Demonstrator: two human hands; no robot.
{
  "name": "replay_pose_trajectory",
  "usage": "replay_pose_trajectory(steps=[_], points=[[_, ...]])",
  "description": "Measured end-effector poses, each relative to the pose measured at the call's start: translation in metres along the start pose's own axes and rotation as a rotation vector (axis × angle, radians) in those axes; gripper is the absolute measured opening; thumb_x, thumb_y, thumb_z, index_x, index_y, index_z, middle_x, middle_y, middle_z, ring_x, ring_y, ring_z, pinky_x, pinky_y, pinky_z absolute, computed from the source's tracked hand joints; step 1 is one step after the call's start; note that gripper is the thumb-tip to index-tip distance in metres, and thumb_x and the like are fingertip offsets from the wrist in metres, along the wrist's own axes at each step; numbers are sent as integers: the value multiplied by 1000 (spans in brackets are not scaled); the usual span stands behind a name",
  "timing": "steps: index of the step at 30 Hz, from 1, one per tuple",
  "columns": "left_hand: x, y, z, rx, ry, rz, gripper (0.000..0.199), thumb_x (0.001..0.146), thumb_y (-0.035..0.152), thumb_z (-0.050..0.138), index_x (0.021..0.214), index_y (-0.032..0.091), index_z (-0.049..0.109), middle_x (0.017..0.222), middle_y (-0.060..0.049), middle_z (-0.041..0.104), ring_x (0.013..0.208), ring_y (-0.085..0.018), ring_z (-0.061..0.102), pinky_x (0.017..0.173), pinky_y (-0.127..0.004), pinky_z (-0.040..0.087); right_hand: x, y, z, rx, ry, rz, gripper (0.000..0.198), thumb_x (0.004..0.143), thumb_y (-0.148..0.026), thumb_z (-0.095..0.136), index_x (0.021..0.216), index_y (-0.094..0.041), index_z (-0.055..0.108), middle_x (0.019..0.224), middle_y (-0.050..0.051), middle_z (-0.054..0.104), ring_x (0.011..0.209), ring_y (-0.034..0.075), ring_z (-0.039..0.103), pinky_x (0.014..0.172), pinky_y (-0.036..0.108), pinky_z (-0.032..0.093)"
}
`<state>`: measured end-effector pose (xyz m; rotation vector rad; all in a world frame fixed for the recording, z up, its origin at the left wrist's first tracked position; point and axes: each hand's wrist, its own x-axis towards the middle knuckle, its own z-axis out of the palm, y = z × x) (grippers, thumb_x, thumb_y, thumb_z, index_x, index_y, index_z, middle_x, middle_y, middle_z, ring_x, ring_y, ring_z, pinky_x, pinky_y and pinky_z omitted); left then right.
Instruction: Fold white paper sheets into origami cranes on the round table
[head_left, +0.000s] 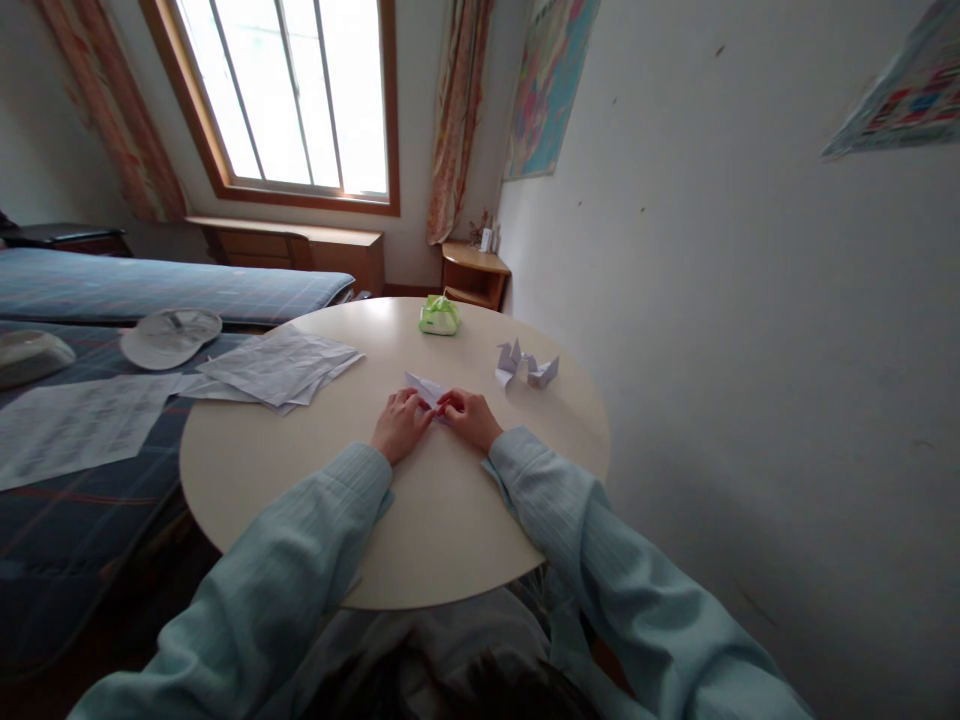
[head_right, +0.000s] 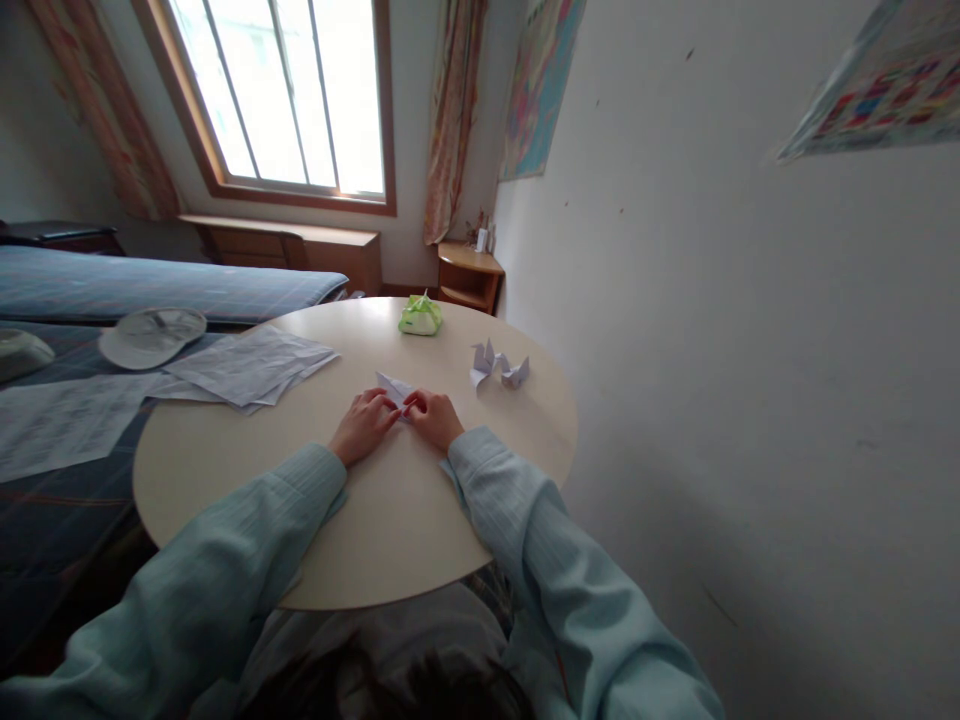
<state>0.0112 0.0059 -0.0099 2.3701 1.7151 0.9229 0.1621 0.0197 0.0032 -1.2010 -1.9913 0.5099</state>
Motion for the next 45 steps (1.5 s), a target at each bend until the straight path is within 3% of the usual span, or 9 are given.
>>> replay_pose_trajectory(steps=[5, 13, 20, 30, 35, 45], points=[[0, 1, -2, 5, 4, -34, 26, 78, 37, 45, 81, 15, 56, 105, -11, 51, 101, -22, 44, 88, -37, 37, -1, -2, 0, 46, -75, -30, 20, 70, -10, 47, 81, -16, 63, 76, 1, 67, 66, 10, 59, 65, 20, 44], [1, 1, -4, 52, -14, -90, 16, 76, 21, 42, 85, 15, 55, 98, -11, 55, 95, -22, 48, 85, -35, 40, -4, -6, 0, 196, -162, -54, 23, 72, -8, 44, 87, -16, 60, 76, 1, 67, 71, 10, 61, 70, 22, 45], [1, 1, -7, 33, 18, -130, 19, 73, 13, 40, 87, 16, 54, 97, -9, 56, 93, -22, 49, 82, -33, 41, -3, -5, -1, 98, 3, -90, 20, 71, -9, 44, 78, -15, 61, 76, 2, 65, 73, 11, 58, 72, 23, 43], [1, 2, -7, 17, 25, -144, 17, 75, 14, 39, 84, 18, 53, 86, -6, 59, 84, -18, 53, 72, -28, 42, 0, 2, 0, -4, 80, -150, 22, 65, -4, 49, 73, -18, 64, 77, 2, 62, 81, 14, 52, 80, 27, 40], [1, 2, -7, -17, -9, -105, 17, 74, 13, 41, 83, 18, 54, 81, -4, 60, 76, -15, 54, 68, -25, 41, 2, 7, 1, 5, 76, -193, 21, 64, -4, 49, 71, -20, 63, 80, 1, 64, 87, 15, 52, 86, 29, 38], [1, 0, -6, -50, -6, 3, 19, 70, 11, 43, 80, 18, 57, 79, -3, 58, 75, -14, 53, 71, -25, 41, 0, 3, 0, -100, 44, -139, 14, 65, -10, 55, 69, -20, 64, 75, 1, 65, 84, 16, 53, 85, 31, 35]])
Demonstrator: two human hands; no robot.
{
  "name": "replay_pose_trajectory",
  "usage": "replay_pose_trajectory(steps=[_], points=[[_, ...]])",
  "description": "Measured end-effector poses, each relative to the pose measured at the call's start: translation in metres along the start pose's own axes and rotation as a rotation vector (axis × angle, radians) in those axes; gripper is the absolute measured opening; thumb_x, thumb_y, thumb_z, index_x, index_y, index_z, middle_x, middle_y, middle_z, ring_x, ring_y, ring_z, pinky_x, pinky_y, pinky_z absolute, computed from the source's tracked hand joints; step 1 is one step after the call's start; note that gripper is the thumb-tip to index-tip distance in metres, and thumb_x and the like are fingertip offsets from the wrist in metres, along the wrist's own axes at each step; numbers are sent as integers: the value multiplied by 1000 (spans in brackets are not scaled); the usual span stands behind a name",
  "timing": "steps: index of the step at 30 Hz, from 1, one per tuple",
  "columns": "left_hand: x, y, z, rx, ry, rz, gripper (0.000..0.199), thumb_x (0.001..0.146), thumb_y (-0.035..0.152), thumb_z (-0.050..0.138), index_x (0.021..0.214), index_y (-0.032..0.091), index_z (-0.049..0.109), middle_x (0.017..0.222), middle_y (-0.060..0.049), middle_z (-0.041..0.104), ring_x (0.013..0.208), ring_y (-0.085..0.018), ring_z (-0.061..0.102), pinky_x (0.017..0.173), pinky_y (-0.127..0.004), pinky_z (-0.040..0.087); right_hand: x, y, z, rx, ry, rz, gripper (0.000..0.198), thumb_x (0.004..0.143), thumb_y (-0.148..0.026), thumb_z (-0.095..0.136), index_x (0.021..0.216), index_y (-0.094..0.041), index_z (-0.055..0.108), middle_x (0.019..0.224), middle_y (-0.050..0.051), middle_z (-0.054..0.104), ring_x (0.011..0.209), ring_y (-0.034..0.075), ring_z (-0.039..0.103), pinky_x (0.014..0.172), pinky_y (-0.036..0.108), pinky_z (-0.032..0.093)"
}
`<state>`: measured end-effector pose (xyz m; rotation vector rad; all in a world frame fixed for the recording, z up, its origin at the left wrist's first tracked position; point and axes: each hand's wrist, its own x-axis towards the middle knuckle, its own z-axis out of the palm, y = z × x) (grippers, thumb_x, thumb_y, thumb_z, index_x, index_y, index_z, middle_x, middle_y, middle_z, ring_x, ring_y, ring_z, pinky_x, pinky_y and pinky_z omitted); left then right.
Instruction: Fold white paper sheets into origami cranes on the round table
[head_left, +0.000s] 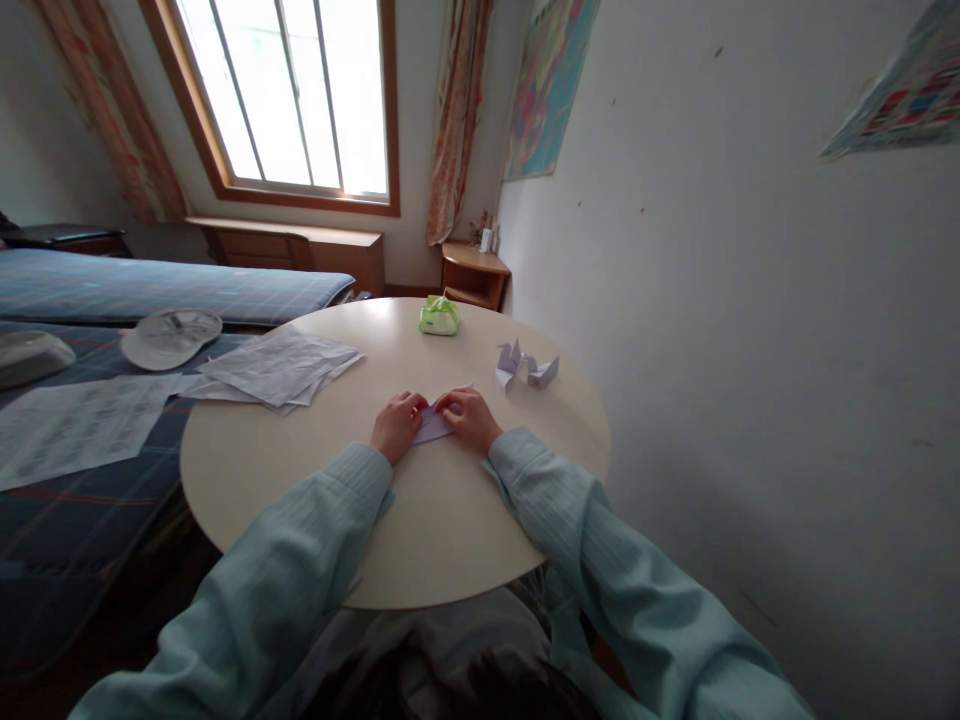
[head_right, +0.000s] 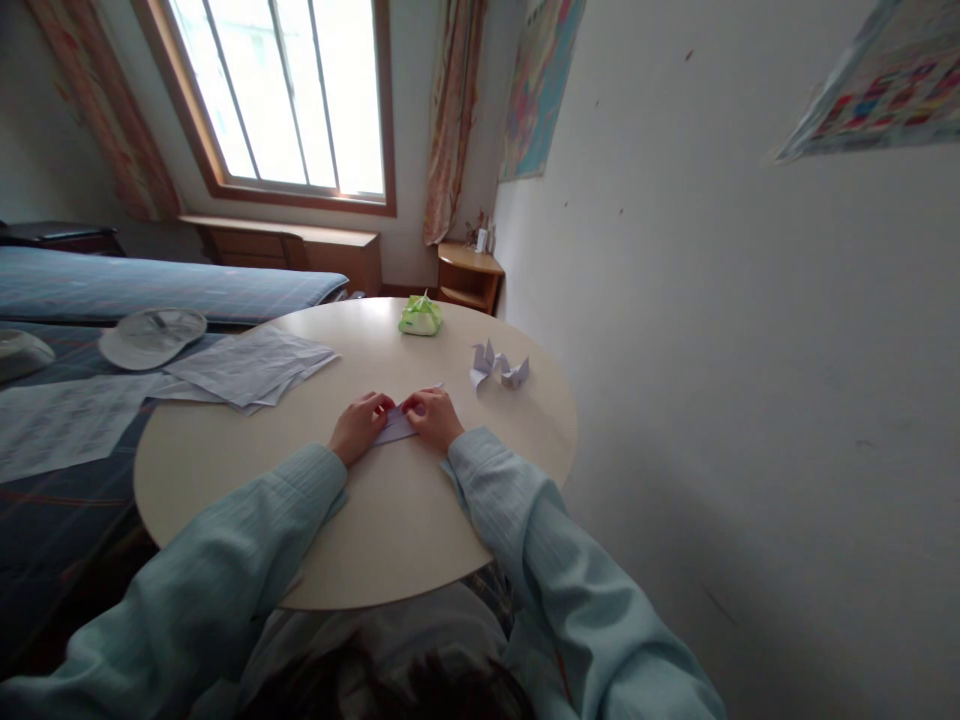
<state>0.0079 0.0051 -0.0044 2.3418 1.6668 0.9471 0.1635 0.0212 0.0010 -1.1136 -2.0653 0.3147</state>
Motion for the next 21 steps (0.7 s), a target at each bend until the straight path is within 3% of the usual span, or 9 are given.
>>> replay_pose_trajectory(steps=[21], points=[[-2, 5, -6, 17, -28, -15, 26, 70, 11, 42, 80, 22, 63, 83, -1, 61, 77, -13, 55, 70, -23, 42, 0, 8, 6, -41, -11, -21, 15, 63, -11, 56, 67, -21, 65, 72, 1, 64, 82, 15, 53, 81, 28, 37]])
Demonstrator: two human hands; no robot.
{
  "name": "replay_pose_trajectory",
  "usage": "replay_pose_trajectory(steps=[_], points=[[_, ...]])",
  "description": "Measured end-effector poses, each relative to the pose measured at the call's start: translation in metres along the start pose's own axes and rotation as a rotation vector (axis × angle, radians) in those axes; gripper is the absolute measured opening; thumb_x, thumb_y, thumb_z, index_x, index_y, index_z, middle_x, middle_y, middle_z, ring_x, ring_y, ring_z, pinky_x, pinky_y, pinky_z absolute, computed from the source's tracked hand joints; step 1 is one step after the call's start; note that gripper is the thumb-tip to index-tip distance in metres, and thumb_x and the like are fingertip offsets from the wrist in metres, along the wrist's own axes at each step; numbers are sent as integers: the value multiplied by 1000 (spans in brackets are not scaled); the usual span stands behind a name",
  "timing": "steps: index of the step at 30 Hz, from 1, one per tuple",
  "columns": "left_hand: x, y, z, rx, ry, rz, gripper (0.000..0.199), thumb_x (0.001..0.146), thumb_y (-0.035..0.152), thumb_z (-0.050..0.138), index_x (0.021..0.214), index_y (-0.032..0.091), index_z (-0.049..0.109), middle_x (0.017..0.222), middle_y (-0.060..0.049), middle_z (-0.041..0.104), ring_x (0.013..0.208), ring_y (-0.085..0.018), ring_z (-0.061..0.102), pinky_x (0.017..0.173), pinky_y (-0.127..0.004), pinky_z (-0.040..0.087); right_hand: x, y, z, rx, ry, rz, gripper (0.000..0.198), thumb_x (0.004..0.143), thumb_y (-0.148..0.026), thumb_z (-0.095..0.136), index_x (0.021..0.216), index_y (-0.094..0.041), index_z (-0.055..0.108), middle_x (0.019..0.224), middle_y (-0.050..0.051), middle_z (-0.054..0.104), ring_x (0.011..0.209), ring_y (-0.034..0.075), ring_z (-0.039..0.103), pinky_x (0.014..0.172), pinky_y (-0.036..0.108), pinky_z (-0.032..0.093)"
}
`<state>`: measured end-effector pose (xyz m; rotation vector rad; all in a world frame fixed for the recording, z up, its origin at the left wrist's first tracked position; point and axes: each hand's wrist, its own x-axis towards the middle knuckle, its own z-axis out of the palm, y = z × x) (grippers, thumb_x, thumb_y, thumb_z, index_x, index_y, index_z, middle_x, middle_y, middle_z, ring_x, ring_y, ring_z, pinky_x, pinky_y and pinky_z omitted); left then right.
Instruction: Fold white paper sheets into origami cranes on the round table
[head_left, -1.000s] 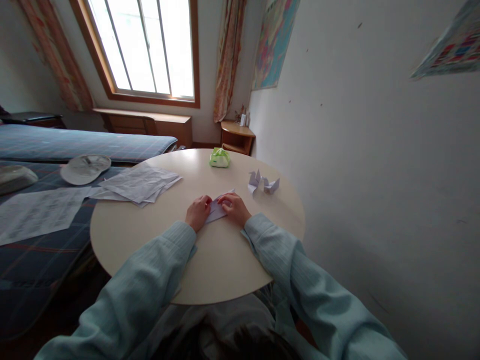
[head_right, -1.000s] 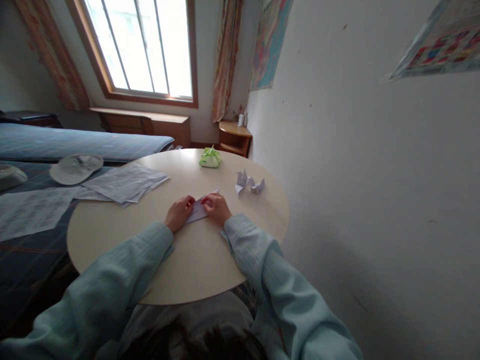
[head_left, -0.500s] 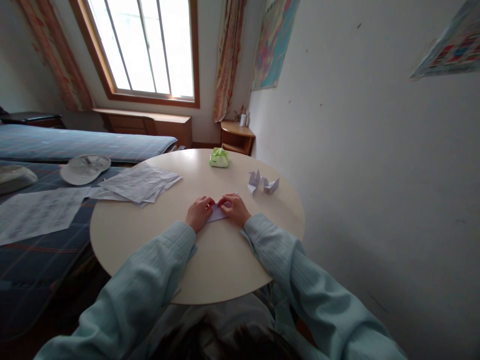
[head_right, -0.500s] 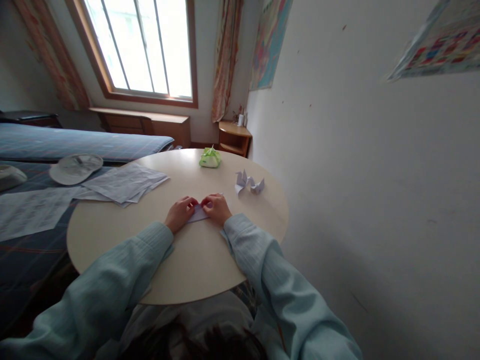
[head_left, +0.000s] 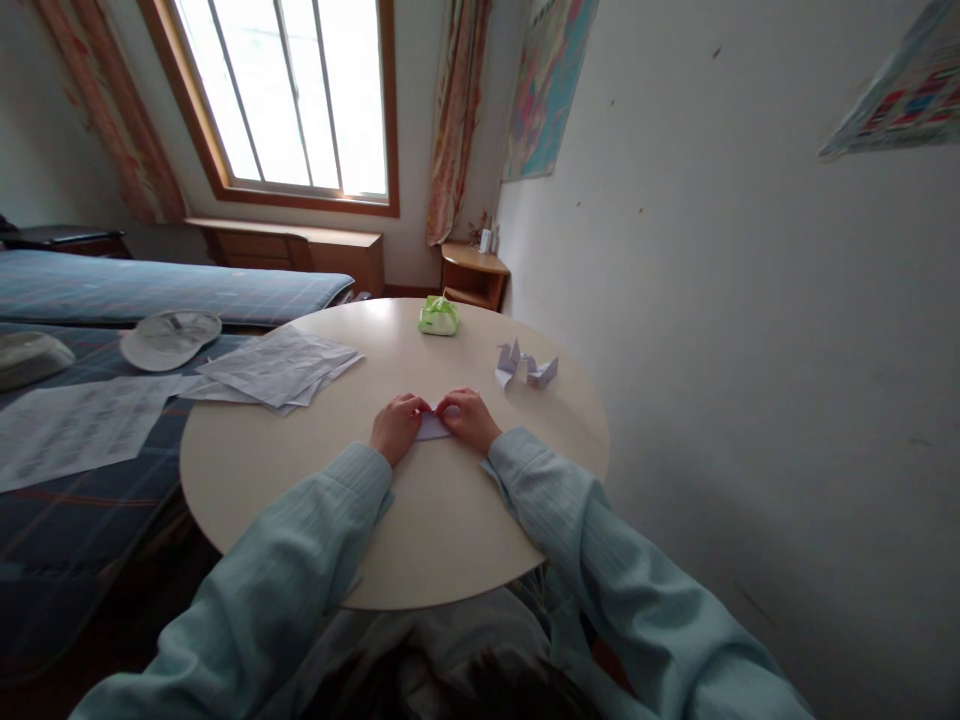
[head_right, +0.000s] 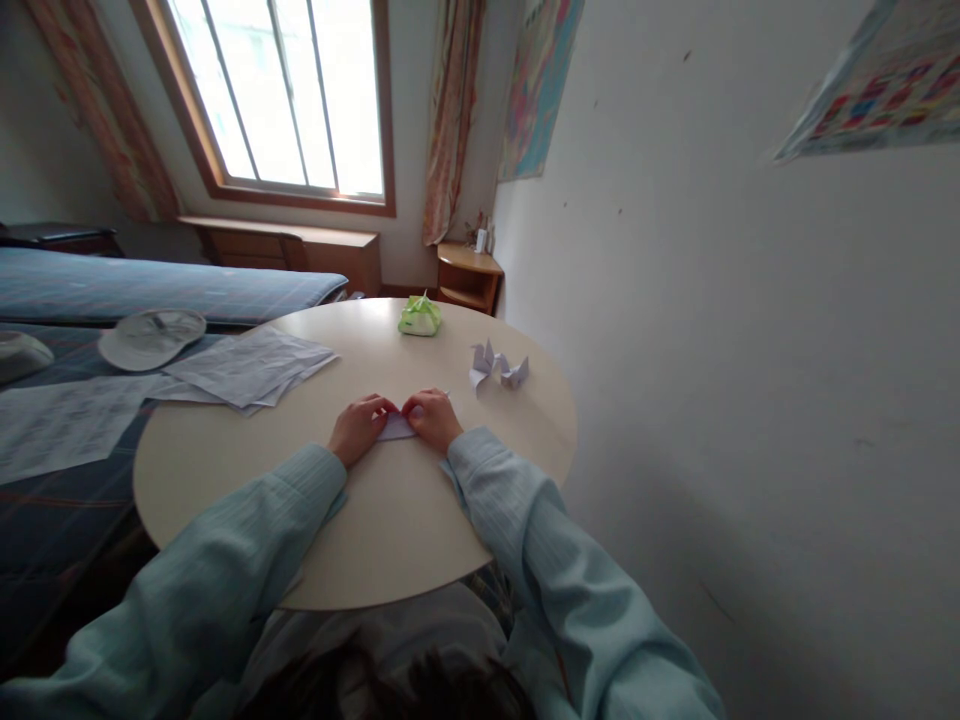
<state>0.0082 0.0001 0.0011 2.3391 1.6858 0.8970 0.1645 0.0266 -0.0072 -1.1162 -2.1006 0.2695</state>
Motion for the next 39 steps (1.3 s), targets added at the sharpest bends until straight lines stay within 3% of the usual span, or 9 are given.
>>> replay_pose_trajectory(steps=[17, 27, 39], points=[[2, -5, 4, 23, -19, 32, 29, 71, 11, 42, 85, 22, 65, 86, -2, 65, 85, -16, 54, 80, -27, 42, 0, 0, 0, -9, -31, -54, 9, 63, -14, 60, 68, -21, 65, 74, 1, 63, 83, 15, 53, 83, 29, 34], [1, -1, -1, 11, -28, -6, 29, 71, 10, 42, 82, 22, 66, 86, -2, 63, 84, -16, 53, 79, -27, 42, 0, -2, -2, 41, 6, -81, 15, 61, -10, 60, 72, -20, 64, 80, 2, 60, 82, 14, 49, 80, 27, 36], [1, -1, 1, -19, 13, -5, 28, 69, 11, 43, 79, 23, 67, 80, -2, 59, 79, -15, 53, 75, -26, 43, 0, -4, -3, 107, -63, -70, 14, 63, -8, 55, 69, -18, 64, 72, 0, 60, 71, 11, 52, 70, 21, 40]])
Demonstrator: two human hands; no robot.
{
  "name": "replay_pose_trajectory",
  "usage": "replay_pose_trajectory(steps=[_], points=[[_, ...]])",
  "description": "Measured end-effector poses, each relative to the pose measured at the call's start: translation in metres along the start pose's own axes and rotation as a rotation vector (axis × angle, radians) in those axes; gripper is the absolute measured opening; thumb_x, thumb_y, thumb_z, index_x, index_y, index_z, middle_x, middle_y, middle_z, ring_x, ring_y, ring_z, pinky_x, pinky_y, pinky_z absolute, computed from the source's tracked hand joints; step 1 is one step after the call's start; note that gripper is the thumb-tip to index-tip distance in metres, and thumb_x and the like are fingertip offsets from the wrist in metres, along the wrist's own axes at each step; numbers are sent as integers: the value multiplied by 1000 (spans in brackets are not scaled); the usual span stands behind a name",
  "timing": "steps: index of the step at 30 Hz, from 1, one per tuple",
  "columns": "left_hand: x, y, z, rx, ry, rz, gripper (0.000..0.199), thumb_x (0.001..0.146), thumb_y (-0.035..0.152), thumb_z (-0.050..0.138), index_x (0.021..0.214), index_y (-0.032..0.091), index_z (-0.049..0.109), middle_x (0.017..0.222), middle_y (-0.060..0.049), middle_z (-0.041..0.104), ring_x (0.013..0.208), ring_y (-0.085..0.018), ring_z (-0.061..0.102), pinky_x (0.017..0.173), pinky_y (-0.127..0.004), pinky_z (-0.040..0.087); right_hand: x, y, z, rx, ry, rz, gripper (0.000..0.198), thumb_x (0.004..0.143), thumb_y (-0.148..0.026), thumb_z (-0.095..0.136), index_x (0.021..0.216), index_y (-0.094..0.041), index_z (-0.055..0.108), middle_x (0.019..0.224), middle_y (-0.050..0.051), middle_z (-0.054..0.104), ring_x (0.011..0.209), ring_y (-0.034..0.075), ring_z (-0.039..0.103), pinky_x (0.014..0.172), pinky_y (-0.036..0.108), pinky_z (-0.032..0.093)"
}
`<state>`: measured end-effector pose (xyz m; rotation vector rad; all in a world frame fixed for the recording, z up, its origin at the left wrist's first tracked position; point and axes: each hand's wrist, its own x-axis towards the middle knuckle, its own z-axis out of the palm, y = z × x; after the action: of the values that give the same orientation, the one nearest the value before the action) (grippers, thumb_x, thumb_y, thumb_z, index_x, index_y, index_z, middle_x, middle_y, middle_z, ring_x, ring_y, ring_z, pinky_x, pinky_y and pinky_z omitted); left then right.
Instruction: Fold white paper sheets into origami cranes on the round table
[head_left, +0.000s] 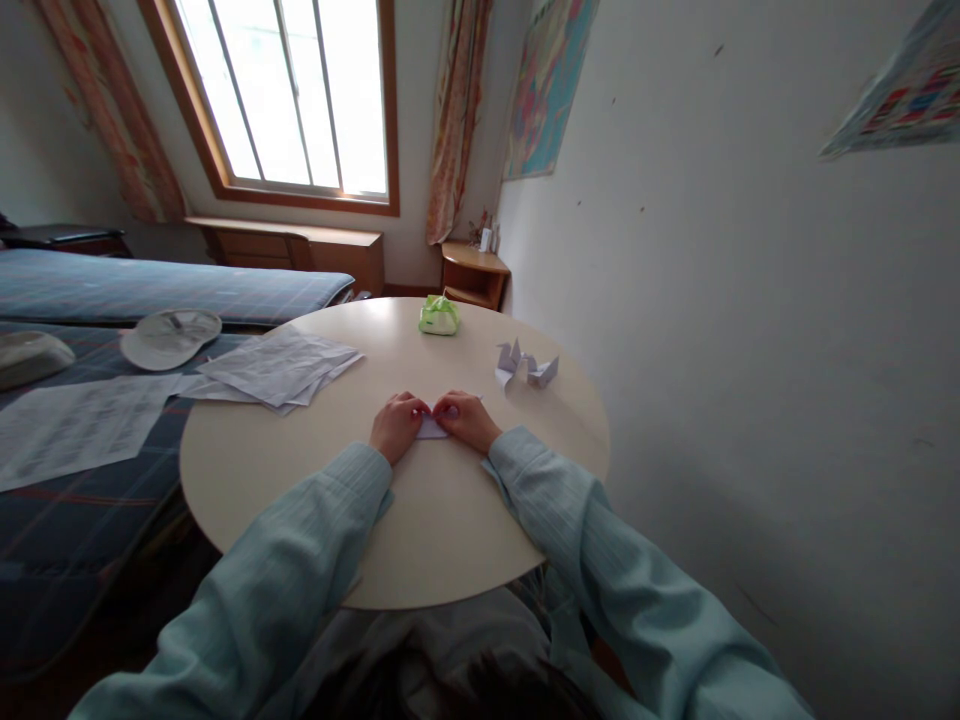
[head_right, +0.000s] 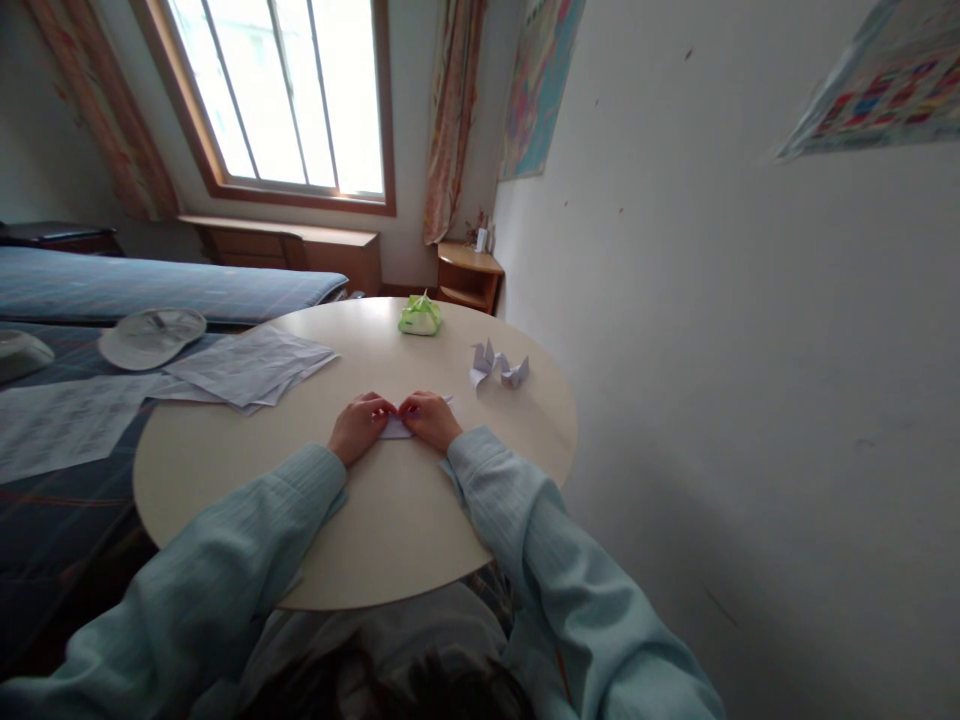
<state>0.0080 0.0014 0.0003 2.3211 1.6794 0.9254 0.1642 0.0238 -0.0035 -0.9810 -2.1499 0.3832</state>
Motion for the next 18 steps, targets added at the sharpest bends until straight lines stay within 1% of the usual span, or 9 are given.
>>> replay_pose_trajectory(steps=[3, 8, 13, 16, 18], points=[[0, 1, 1, 5, 4, 11, 24, 68, 14, 45, 78, 22, 66, 81, -2, 59, 81, -15, 53, 76, -25, 43, 0, 0, 0, 2, -8, 21, 13, 65, -9, 55, 70, -18, 64, 71, 0, 59, 68, 10, 53, 68, 21, 40], [-1, 3, 2, 4, 16, 19, 18, 71, 23, 47, 74, 20, 64, 81, -3, 60, 82, -16, 53, 75, -27, 43, 0, -1, 0, -17, -12, 38, 11, 66, -11, 55, 69, -17, 64, 68, 0, 59, 64, 10, 53, 65, 20, 40], [0, 0, 3, 5, -7, 46, 16, 71, 23, 48, 74, 20, 64, 80, -3, 59, 81, -15, 53, 75, -26, 42, 0, 0, 1, -26, -25, 33, 10, 66, -13, 56, 69, -17, 64, 67, 0, 59, 64, 9, 52, 64, 20, 39], [0, -3, 4, 24, -6, 46, 16, 72, 23, 48, 74, 21, 64, 81, -3, 59, 82, -15, 52, 76, -26, 42, 0, 1, 2, -22, -34, 25, 7, 67, -18, 59, 71, -17, 64, 68, 0, 58, 66, 10, 52, 64, 21, 39], [1, -5, 5, 54, 0, 38, 16, 72, 23, 48, 75, 21, 64, 82, -3, 59, 83, -16, 52, 77, -26, 42, -1, 1, 2, -10, -47, 12, 9, 66, -23, 62, 72, -17, 64, 72, 1, 58, 70, 10, 52, 67, 22, 40]])
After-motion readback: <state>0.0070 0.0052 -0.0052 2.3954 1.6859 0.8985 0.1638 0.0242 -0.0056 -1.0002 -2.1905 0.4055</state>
